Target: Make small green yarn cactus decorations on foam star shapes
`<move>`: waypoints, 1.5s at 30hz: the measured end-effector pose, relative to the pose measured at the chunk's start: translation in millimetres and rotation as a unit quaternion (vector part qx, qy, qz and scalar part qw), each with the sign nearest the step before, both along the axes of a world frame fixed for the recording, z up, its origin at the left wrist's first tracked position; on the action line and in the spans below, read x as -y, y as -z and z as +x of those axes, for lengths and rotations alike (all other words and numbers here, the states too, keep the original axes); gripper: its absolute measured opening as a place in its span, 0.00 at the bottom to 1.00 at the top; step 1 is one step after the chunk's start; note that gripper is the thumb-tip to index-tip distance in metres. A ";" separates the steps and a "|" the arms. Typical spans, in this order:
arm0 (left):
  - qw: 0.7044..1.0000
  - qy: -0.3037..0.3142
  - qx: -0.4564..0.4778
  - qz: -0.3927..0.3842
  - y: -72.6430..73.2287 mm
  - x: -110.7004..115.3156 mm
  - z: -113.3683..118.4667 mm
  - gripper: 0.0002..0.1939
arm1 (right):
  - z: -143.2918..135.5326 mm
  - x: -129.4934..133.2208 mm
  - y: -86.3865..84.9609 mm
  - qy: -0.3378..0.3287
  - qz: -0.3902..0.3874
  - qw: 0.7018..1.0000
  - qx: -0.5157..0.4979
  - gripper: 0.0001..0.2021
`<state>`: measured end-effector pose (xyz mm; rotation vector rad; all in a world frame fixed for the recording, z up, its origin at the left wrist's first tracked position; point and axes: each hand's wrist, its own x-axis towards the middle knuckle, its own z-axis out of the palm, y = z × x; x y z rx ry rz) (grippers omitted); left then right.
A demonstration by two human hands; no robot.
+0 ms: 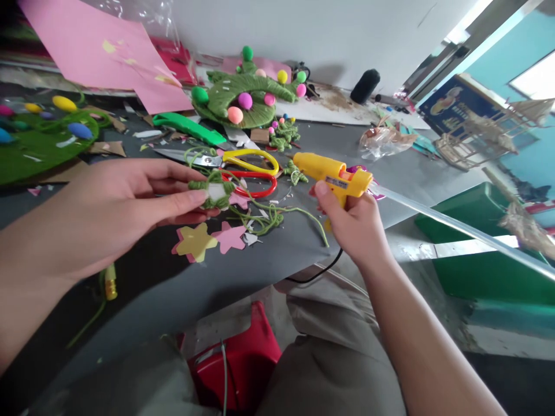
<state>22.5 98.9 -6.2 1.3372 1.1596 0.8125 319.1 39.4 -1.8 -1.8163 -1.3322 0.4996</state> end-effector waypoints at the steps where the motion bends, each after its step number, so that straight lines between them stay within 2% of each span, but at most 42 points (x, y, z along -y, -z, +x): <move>1: 1.000 0.008 -0.007 0.002 -1.0 0.3 -0.2 0.10 | 8.4 -5.0 4.3 0.025 -0.001 0.999 0.024 0.20; 6: 0.998 0.050 -0.021 -0.011 -5.9 2.7 0.4 0.11 | 46.2 -27.3 26.7 0.073 0.021 0.995 0.069 0.19; 12: 0.994 0.101 -0.006 -0.036 -10.6 7.2 2.2 0.13 | 52.9 -40.9 31.4 0.102 -0.007 0.989 0.108 0.22; 15: 0.993 0.108 0.009 -0.047 -10.2 7.0 1.9 0.13 | 54.5 -36.5 26.1 0.097 -0.028 0.987 0.125 0.23; 19: 0.994 0.102 0.010 -0.037 -8.0 6.3 2.5 0.11 | 52.3 -12.6 9.0 0.072 -0.064 0.984 0.152 0.23; 22: 0.992 0.111 0.012 -0.056 -7.0 6.2 4.1 0.12 | 37.2 9.5 -8.4 0.114 -0.090 0.967 0.208 0.22; 25: 0.993 0.110 -0.015 -0.041 -6.9 5.3 5.0 0.15 | 13.4 22.4 -20.9 0.100 0.011 0.975 0.199 0.14; 27: 0.993 0.111 -0.032 -0.027 -7.0 4.9 4.7 0.16 | -3.0 23.5 -23.9 0.050 0.069 0.981 0.177 0.10; 30: 0.992 0.114 -0.034 -0.033 -7.9 5.7 4.5 0.17 | -25.8 17.4 -22.2 -0.096 0.089 0.987 0.095 0.04; 33: 0.994 0.104 -0.017 -0.041 -9.6 7.8 5.8 0.17 | -45.9 8.3 -17.2 -0.250 0.074 0.964 0.053 0.13; 35: 0.994 0.097 -0.011 -0.043 -10.7 9.3 7.2 0.15 | -56.1 3.1 -12.8 -0.314 0.064 0.947 0.023 0.16; 37: 0.995 0.093 -0.019 -0.041 -11.4 10.5 8.3 0.15 | -62.6 -0.4 -7.8 -0.322 0.062 0.945 0.007 0.16; 41: 0.994 0.094 -0.019 -0.047 -10.5 12.0 8.6 0.14 | -66.5 -3.1 -0.1 -0.264 0.095 0.959 0.024 0.09; 45: 0.994 0.091 -0.004 -0.057 -9.8 12.1 8.6 0.15 | -66.6 -2.9 1.0 -0.256 0.127 0.958 0.028 0.06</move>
